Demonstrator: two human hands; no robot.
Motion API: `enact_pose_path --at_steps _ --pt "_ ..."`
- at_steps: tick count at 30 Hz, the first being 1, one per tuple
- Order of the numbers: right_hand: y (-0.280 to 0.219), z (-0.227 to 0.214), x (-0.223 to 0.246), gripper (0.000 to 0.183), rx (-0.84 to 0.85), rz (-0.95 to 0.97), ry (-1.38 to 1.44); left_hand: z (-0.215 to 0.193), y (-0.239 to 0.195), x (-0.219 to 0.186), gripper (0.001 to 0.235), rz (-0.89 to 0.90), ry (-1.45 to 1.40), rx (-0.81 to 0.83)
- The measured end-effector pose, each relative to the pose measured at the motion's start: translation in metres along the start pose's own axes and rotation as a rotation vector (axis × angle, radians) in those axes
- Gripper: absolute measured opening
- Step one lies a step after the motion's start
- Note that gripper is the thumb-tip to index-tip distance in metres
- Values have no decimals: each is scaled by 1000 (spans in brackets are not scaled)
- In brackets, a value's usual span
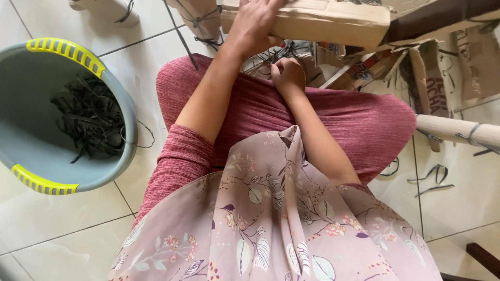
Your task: The person sits on the floor and ties dark cords around a cardboard-wrapped wooden frame. They repeatedly wrap and knot the cords, then adjust the cardboard pieces on the frame.
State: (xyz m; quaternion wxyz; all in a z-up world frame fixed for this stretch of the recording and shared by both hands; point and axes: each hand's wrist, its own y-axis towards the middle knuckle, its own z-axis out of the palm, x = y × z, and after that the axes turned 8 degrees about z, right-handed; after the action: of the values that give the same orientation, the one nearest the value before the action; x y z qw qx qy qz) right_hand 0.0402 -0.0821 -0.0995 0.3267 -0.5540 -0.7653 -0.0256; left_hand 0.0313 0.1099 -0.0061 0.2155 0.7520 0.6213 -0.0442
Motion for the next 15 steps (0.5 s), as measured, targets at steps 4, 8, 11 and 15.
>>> enact_pose_path --at_steps 4,8,11,15 --pt "-31 -33 -5 20 -177 -203 -32 -10 -1 -2 91 -4 -61 55" --pt "-71 -94 24 22 -302 -427 292 -28 -4 -6 66 112 -290 -64" --pt "-76 -123 38 30 -276 -472 367 -37 -4 -8 64 135 -340 -95" --pt "-70 -163 73 14 -46 -275 391 -36 -5 -6 72 159 -362 -118"
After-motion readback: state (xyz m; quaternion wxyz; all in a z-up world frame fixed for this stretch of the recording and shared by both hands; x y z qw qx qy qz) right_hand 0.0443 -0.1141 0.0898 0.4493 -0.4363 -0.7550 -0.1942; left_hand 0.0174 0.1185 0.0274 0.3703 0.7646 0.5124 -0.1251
